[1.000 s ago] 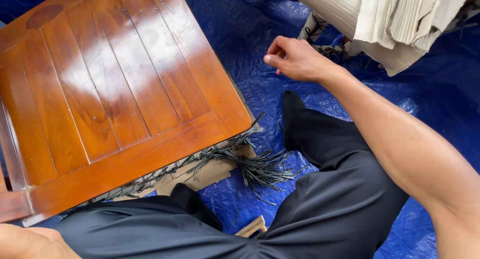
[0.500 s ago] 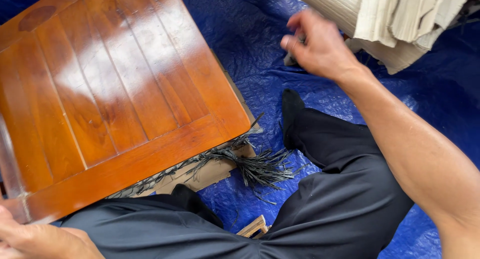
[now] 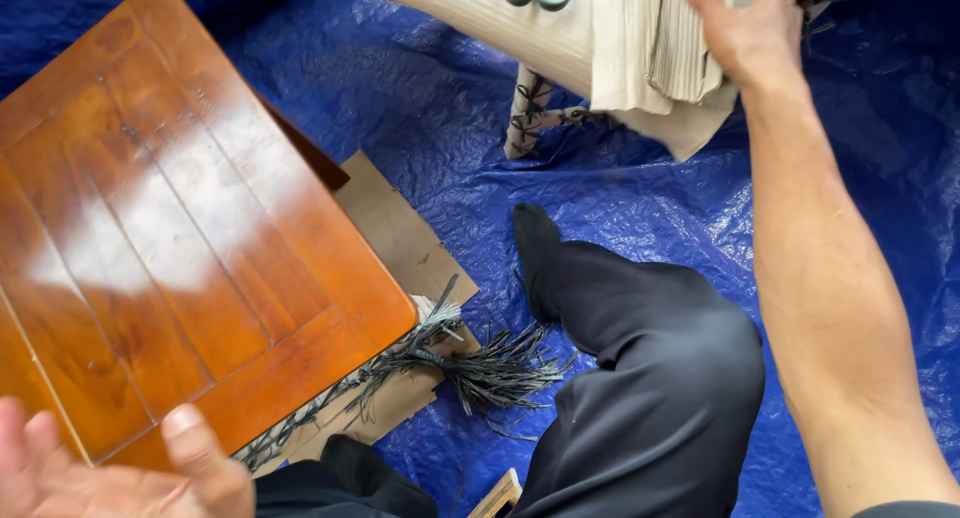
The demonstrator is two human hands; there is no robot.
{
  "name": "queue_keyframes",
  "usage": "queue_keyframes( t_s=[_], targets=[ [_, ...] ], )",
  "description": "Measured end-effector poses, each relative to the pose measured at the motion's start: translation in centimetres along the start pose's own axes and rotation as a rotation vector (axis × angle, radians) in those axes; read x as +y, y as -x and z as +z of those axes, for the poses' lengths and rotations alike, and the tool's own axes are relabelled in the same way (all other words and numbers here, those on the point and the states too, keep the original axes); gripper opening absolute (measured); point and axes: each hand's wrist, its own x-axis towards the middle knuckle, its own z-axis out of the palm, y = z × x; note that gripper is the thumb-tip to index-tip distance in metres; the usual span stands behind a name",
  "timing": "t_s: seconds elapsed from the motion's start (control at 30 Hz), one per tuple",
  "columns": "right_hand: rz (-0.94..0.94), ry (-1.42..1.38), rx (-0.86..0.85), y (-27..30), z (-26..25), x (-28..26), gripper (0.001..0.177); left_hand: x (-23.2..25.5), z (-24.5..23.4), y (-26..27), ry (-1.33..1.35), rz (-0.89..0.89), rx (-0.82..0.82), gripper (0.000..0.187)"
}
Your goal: Wrapping the legs and seat of a wooden chair with protective material and securing it with plastic ties.
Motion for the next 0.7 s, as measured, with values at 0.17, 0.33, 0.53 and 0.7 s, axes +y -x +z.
queue_keyframes(
  t_s=[0.17, 0.33, 0.53, 0.7],
  targets=[
    [0.208, 0.043, -0.147, 0.9, 0.4, -1.1, 0.097, 11.6, 8.8, -5.8, 0.404, -0.147, -0.134, 0.059],
    [0.447, -0.269, -0.145, 1.2, 0.7, -4.3, 0.076, 19.6, 22.5, -8.6, 0.805, -0.269, -0.457, 0.066],
    [0.615, -0.576, -0.202, 2.3, 0.4, -7.0, 0.065, 23.1, 39.8, -9.2, 0.765, -0.435, -0.534, 0.105],
    [0.776, -0.951, -0.288, 3.1, -2.4, -10.8, 0.071, 22.7, 43.1, -6.5, 0.873, -0.272, -0.490, 0.064]
  ],
)
